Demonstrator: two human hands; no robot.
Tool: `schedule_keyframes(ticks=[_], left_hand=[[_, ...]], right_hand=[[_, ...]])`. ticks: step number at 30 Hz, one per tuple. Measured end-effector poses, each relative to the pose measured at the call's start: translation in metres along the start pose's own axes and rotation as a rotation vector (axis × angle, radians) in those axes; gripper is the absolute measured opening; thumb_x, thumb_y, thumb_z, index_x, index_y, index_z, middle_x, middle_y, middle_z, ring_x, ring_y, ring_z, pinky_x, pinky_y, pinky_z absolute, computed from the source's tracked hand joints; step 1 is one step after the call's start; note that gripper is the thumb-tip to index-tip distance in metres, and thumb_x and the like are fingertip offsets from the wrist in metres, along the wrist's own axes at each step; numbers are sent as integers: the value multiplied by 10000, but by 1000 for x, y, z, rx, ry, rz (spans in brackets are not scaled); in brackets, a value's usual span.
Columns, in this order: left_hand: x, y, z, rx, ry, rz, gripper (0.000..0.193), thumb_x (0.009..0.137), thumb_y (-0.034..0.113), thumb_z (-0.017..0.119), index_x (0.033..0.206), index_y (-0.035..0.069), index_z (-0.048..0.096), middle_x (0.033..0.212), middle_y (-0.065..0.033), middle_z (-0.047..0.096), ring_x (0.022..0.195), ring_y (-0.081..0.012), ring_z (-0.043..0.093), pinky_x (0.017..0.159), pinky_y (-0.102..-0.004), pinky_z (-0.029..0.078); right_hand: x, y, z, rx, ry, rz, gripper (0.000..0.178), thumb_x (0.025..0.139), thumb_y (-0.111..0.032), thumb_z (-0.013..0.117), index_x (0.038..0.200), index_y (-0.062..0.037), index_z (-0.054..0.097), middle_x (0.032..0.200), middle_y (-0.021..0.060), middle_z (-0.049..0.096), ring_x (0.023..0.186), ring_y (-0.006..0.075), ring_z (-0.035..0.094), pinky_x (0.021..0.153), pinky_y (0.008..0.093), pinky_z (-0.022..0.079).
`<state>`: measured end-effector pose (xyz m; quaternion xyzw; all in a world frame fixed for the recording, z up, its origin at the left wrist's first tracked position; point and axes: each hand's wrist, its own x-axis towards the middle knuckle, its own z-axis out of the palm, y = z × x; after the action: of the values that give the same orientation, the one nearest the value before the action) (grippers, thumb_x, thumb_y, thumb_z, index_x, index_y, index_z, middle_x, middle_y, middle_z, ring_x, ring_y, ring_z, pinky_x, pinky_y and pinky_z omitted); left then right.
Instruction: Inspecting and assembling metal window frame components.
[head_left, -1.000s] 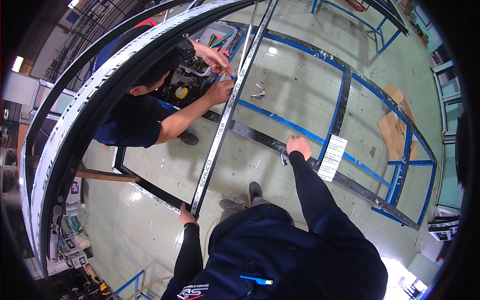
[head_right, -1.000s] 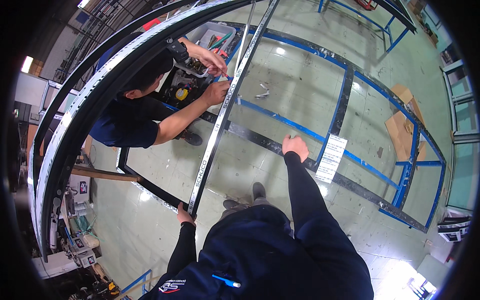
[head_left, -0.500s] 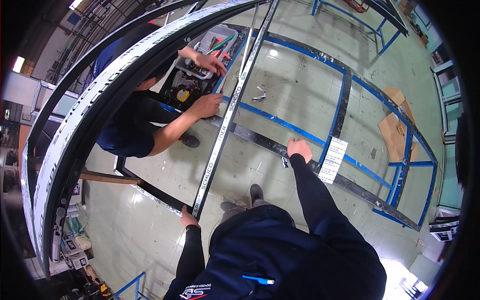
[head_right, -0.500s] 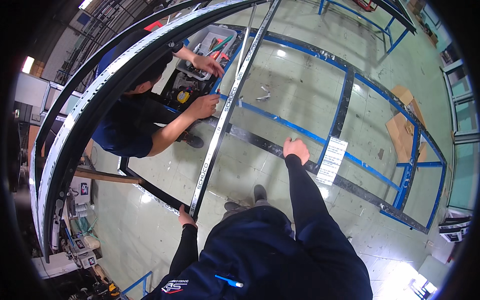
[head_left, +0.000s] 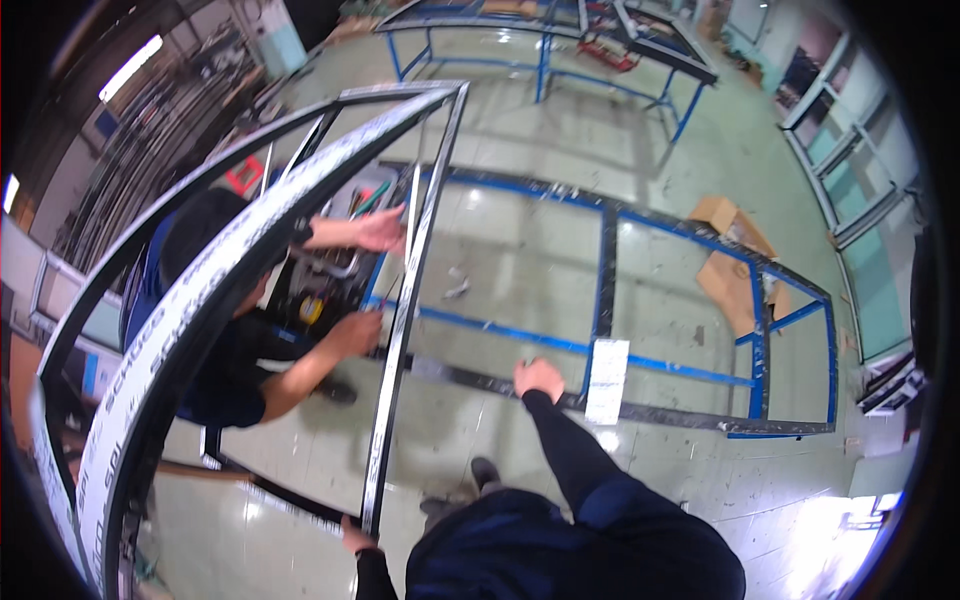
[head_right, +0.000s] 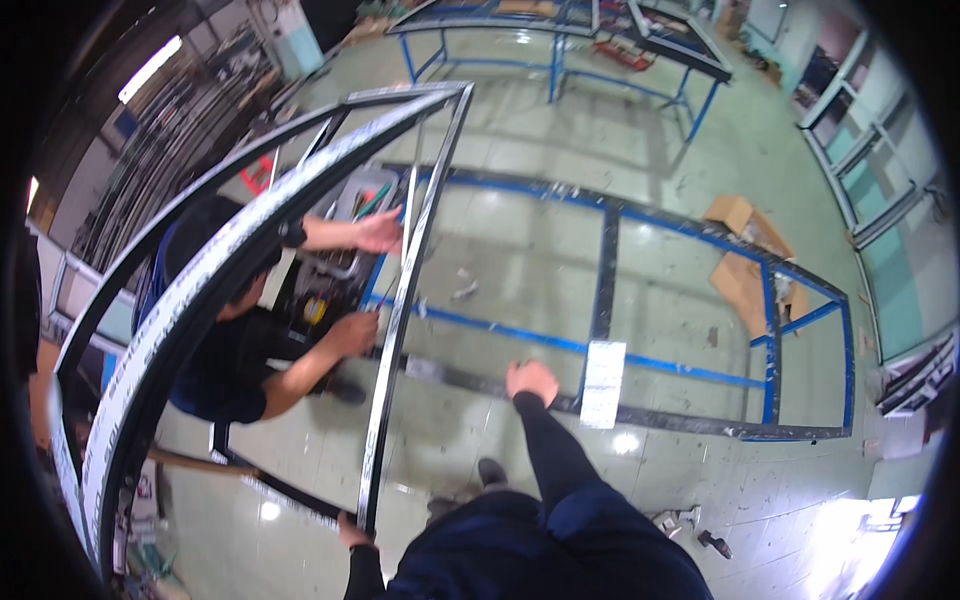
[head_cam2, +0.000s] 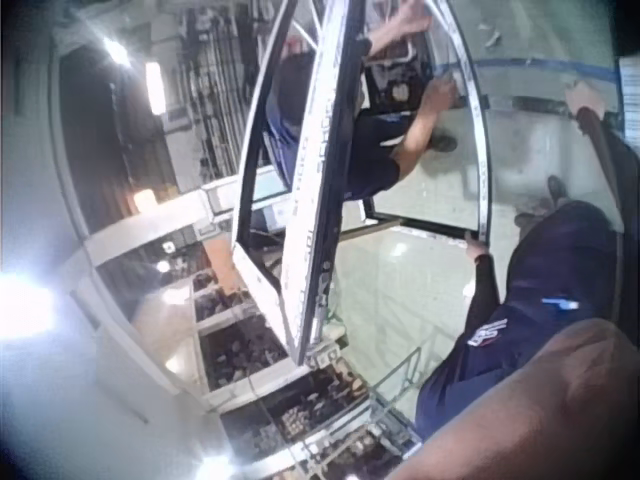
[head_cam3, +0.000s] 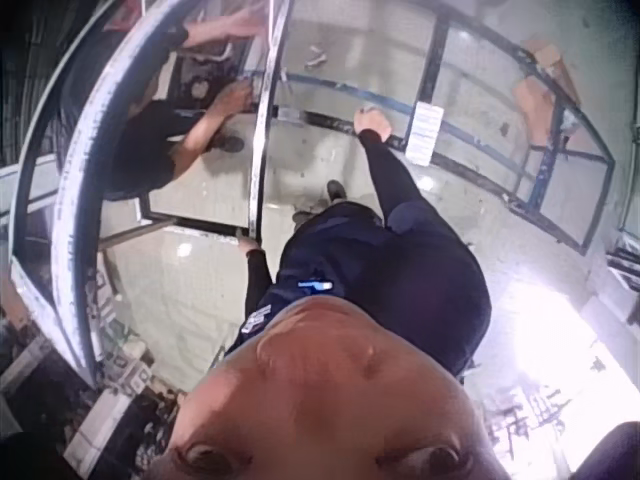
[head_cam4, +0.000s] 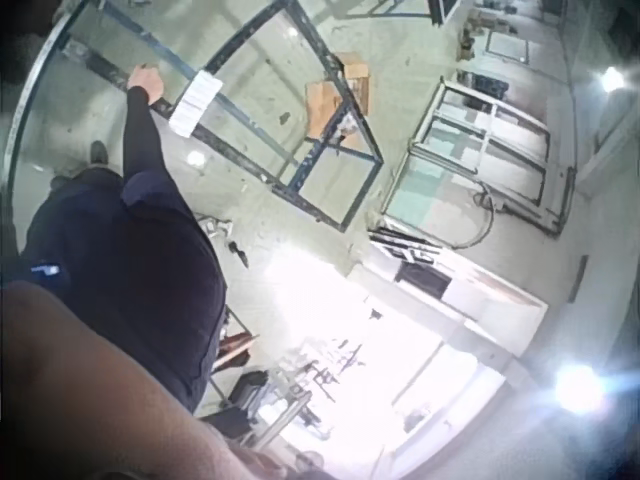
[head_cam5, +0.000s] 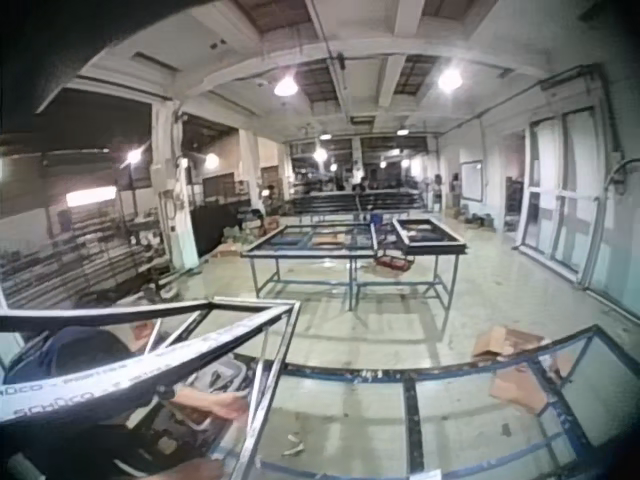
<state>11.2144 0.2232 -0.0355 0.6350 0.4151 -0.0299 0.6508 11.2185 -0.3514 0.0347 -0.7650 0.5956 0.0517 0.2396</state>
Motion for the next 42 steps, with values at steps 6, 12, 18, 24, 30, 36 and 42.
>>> schedule_keyframes(ticks=[6,12,18,24,30,36,42], left_hand=[[-15,2,13,-12,97,51,534,911,416,713,1010,-109,709,897,-134,667,726,-275,630,686,-420,529],[-18,-9,20,145,164,102,544,933,435,700,938,-108,728,776,-154,655,662,-276,611,657,-447,520],[-43,-10,36,87,190,126,547,928,411,708,946,-136,709,830,-156,687,698,-283,642,686,-439,532],[-45,-2,34,93,162,77,541,927,409,704,973,-130,716,852,-164,697,706,-286,647,704,-431,542],[-33,-7,30,145,168,89,516,925,378,706,986,-133,719,874,-163,711,721,-287,650,724,-422,543],[-23,-15,24,108,109,114,521,920,359,711,987,-158,704,878,-157,707,730,-284,652,725,-423,543],[-26,-15,27,137,124,116,492,933,370,686,965,-120,726,857,-157,700,726,-271,654,712,-424,542]], right_hand=[[-10,6,-15,16,19,5,446,940,-450,574,1028,-64,780,1035,205,778,998,386,753,902,491,583],[-14,-4,-19,9,-5,2,453,936,-460,581,1027,-69,790,1034,199,781,991,368,759,902,478,581],[-15,0,-16,6,12,4,467,922,-487,596,1003,-73,798,1018,192,784,973,365,763,890,472,578],[-15,-1,-14,24,9,7,476,926,-492,586,1003,-72,797,1018,193,784,985,365,760,903,474,569],[-15,-1,-12,28,13,5,462,937,-469,573,1010,-71,795,1019,191,784,993,368,757,916,476,560],[-16,-1,-15,25,11,15,457,940,-463,576,1003,-69,799,1020,187,786,998,361,758,910,471,561],[-16,0,-17,11,3,20,459,940,-470,585,1009,-72,804,1022,186,787,993,357,761,904,467,568]])
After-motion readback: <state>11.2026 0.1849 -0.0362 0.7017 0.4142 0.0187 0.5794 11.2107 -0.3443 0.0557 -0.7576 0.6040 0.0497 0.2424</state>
